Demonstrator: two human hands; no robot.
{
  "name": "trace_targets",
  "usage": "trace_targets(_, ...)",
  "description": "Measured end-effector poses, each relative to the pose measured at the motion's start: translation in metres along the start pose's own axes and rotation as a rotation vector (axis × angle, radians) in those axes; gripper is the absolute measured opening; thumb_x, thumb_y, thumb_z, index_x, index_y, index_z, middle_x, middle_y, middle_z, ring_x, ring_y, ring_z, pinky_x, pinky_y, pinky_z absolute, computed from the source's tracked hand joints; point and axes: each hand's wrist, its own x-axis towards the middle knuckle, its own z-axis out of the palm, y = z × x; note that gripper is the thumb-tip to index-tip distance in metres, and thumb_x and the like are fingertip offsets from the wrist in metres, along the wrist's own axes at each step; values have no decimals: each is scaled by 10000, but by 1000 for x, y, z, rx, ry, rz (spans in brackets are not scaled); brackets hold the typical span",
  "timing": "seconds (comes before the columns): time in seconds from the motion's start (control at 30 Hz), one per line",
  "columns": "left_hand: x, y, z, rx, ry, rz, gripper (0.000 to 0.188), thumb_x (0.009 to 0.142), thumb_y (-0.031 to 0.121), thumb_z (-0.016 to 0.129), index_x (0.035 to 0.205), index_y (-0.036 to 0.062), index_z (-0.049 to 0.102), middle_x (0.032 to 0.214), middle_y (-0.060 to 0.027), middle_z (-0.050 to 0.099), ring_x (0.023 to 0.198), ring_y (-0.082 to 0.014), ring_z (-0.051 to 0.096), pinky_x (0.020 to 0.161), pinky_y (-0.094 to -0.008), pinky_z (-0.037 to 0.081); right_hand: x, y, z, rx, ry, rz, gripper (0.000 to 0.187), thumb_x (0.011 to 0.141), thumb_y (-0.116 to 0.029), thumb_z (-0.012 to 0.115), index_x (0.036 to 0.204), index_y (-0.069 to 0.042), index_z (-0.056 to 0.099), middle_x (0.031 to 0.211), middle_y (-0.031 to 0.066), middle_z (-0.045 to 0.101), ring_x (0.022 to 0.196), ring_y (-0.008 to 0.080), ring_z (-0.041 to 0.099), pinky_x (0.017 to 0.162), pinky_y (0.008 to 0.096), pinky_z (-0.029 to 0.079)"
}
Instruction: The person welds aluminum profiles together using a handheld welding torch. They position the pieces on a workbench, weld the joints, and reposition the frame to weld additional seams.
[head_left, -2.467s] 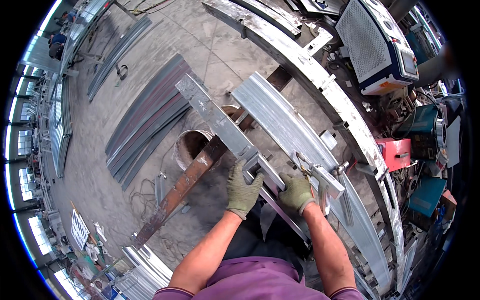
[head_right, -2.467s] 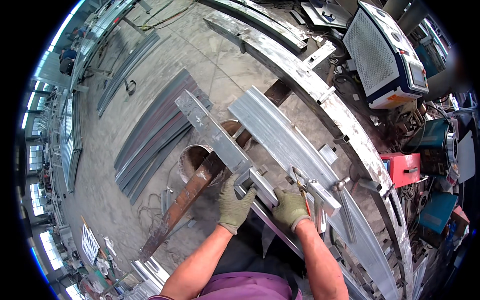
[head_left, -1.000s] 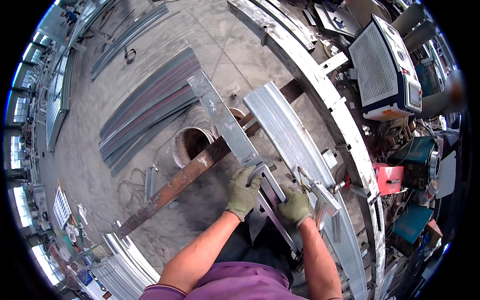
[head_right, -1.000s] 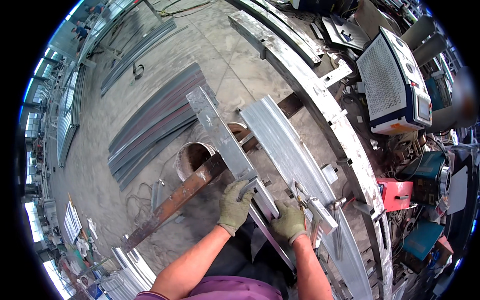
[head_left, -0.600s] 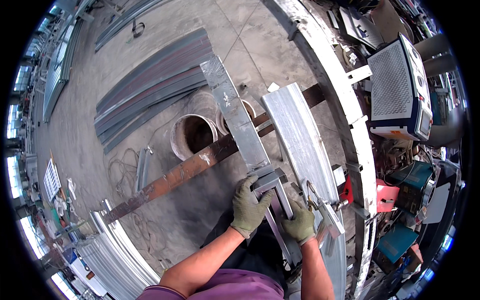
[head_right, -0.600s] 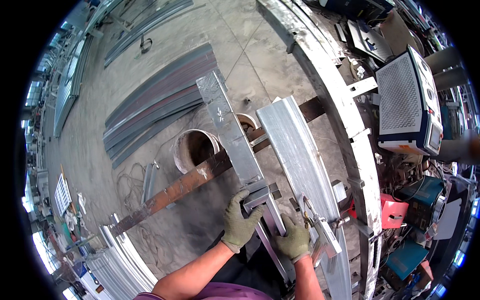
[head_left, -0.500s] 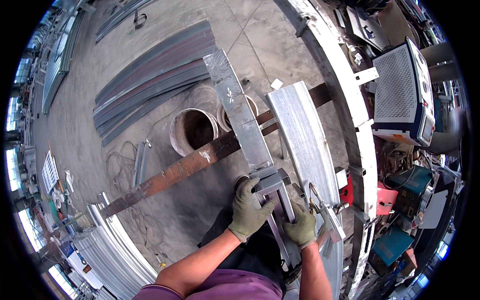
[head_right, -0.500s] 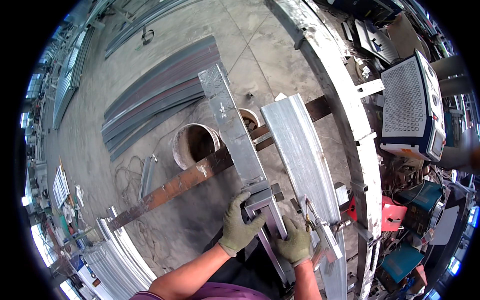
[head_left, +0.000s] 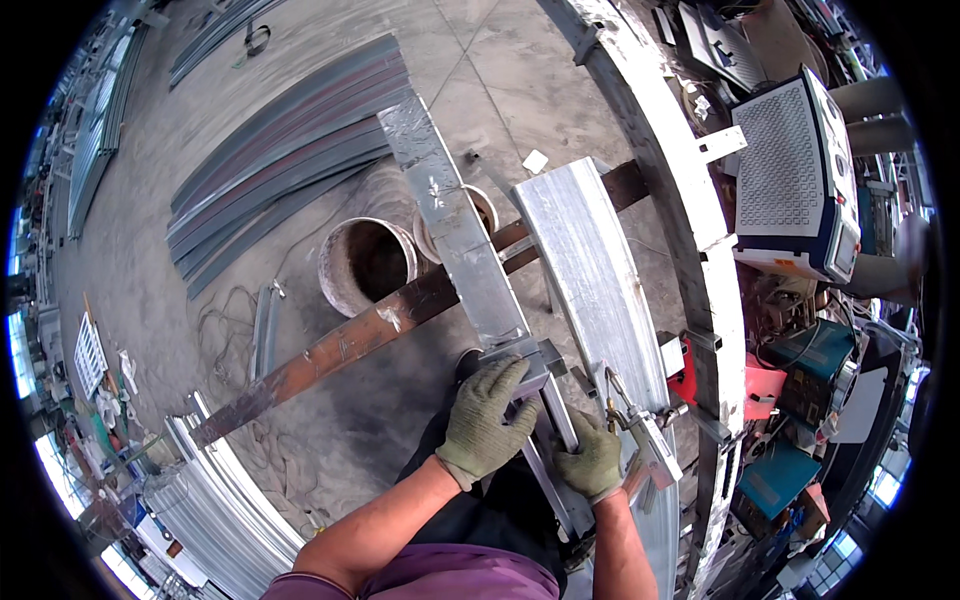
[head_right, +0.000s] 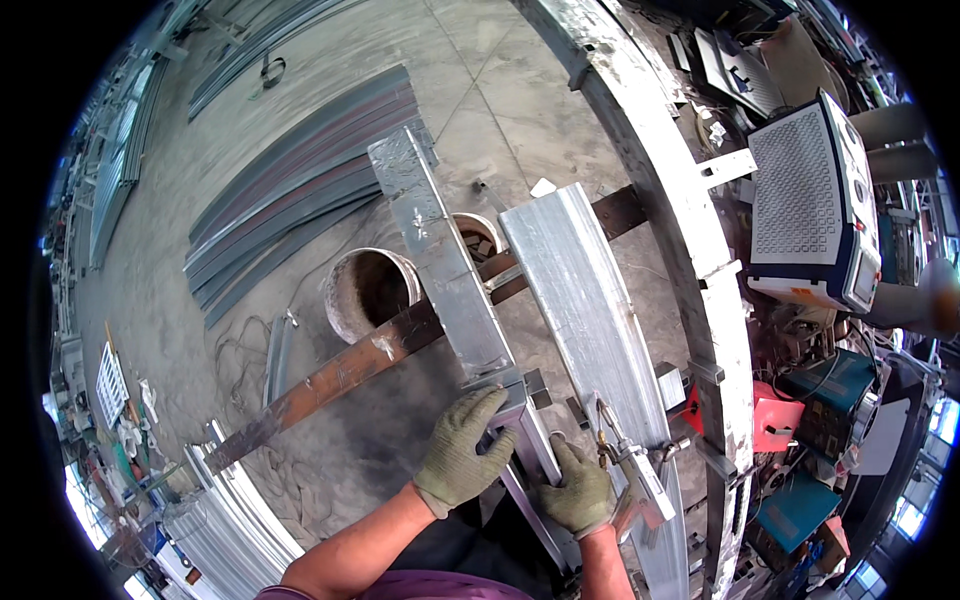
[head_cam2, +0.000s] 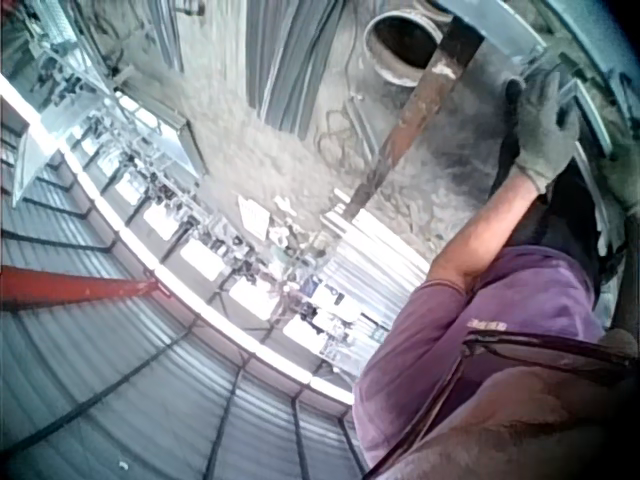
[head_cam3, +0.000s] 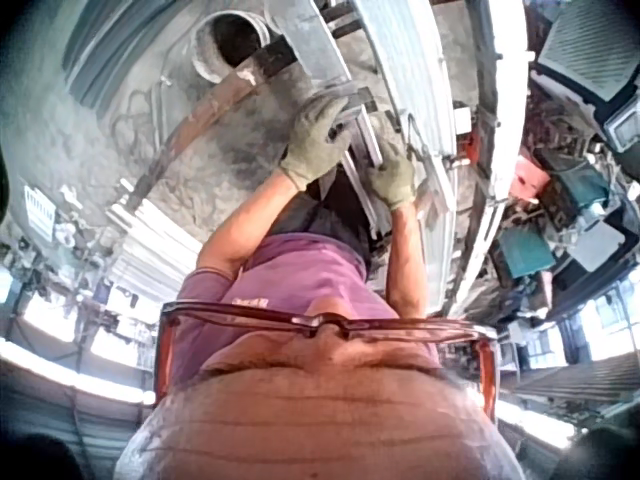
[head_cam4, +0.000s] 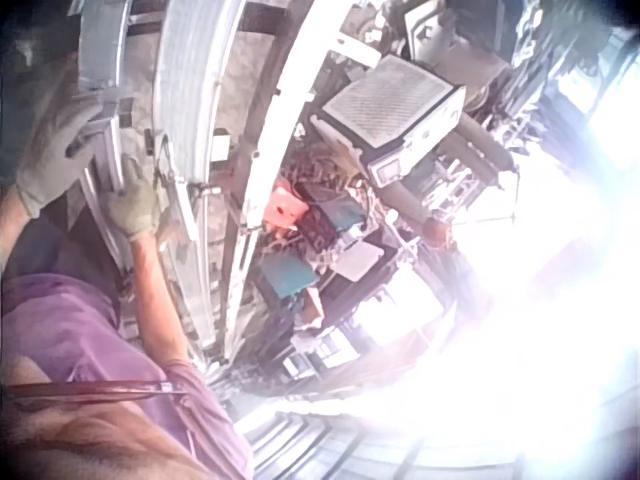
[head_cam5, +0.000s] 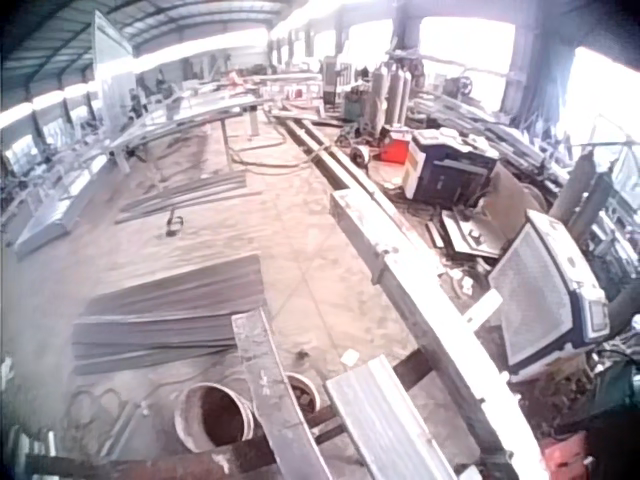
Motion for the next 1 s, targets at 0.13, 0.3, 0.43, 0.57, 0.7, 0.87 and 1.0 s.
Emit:
trace_targets(0.13,-1,-5,8,-3,30,9,472,891,86,768,1341,-11,666,1323,-230,713,1235,-428,675,1080,-484,535,1,-1,-3,0,-29,-1,622,802,-333,842,1360,-93,708,1255,202,754,1052,414,759,892,473,612)
trace_targets(0.3,0,-6,6,14,4,27,438,890,70,758,1314,-9,680,1315,-229,718,1217,-425,687,1070,-484,543,-2,7,2,-25,-18,-23,657,794,-330,836,1389,-88,695,1311,196,744,1095,412,751,937,474,605)
trace_targets(0.43,4,-4,7,14,-25,45,437,894,61,744,1320,-12,676,1318,-234,715,1212,-429,690,1069,-482,542,-3,3,-5,-20,-78,34,701,785,-330,834,1418,-75,677,1373,211,715,1157,418,731,992,471,593)
trace_targets(0.57,3,-5,8,10,-23,72,448,896,47,714,1339,-9,671,1327,-231,709,1223,-422,683,1085,-476,527,-1,1,-12,-70,-140,19,742,776,-326,799,1453,-66,644,1409,196,696,1191,392,719,1010,475,583)
trace_targets(0.7,6,-4,5,25,-45,89,456,889,33,704,1341,-9,672,1324,-219,709,1221,-412,680,1085,-472,522,0,2,-13,-58,-147,12,750,777,-325,765,1467,-68,623,1378,187,704,1173,385,723,984,486,587)
trace_targets(0.87,12,-5,1,22,-90,87,455,875,34,720,1325,-12,679,1310,-207,713,1201,-402,679,1075,-468,526,1,1,-16,3,-144,8,735,768,-312,752,1447,-60,627,1360,186,708,1166,388,722,970,494,588)
trace_targets(1.0,15,-7,-3,22,-119,97,455,864,40,732,1313,-18,682,1302,-202,714,1195,-395,677,1072,-466,527,1,-1,-17,-24,-137,-9,724,767,-310,750,1434,-55,632,1358,189,708,1160,392,723,962,493,590)
